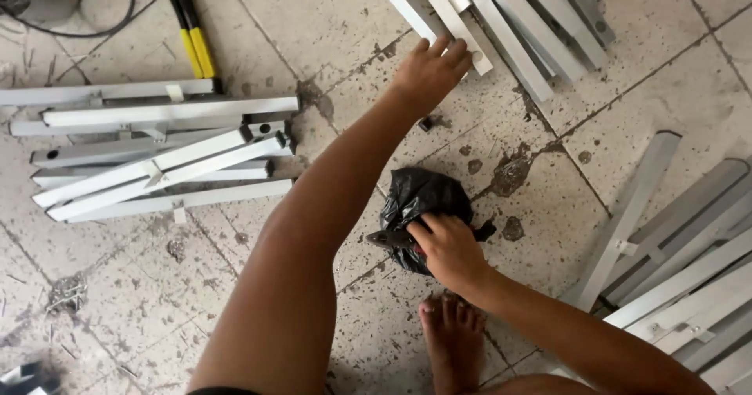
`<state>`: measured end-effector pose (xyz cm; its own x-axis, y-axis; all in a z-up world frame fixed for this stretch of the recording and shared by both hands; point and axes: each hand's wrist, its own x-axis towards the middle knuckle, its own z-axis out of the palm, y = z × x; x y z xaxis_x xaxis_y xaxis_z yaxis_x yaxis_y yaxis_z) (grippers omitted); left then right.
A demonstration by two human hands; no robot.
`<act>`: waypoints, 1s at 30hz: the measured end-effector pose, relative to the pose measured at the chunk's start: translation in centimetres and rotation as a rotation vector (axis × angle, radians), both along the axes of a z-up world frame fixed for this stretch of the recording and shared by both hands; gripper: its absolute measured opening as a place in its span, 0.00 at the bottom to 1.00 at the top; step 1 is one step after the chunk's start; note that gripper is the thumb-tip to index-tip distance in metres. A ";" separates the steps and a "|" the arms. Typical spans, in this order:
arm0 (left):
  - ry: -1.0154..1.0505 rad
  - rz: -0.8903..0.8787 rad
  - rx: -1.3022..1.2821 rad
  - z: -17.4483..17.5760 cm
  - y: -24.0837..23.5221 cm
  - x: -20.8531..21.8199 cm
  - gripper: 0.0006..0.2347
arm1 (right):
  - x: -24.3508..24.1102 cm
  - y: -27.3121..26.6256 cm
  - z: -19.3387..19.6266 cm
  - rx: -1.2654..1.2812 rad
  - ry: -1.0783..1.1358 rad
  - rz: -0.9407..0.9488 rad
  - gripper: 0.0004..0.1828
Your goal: Removing plastic inserts from the ends of aluminum profiles using pliers
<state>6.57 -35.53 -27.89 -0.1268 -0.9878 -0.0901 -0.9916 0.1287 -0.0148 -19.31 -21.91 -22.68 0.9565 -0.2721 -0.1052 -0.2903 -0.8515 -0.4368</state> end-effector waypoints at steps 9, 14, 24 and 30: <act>0.096 -0.075 -0.107 9.5 5.8 2.4 0.22 | -3.2 -2.3 2.2 0.132 0.301 0.068 0.21; 0.392 -0.046 -0.806 24.4 12.8 4.8 0.10 | -3.3 -5.0 8.8 0.376 -0.115 -0.182 0.07; 0.844 0.086 -0.751 34.9 32.0 -3.0 0.10 | 0.3 -2.4 28.8 0.732 -0.614 -0.143 0.19; 0.900 0.175 -0.762 33.4 36.6 -4.9 0.13 | 6.2 3.6 33.5 0.500 -0.579 0.266 0.19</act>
<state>1.62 1.04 5.51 0.2975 -0.7586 0.5797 -0.6879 0.2507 0.6811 -13.08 -18.36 10.81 0.9226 -0.0792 0.3776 0.2836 -0.5244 -0.8028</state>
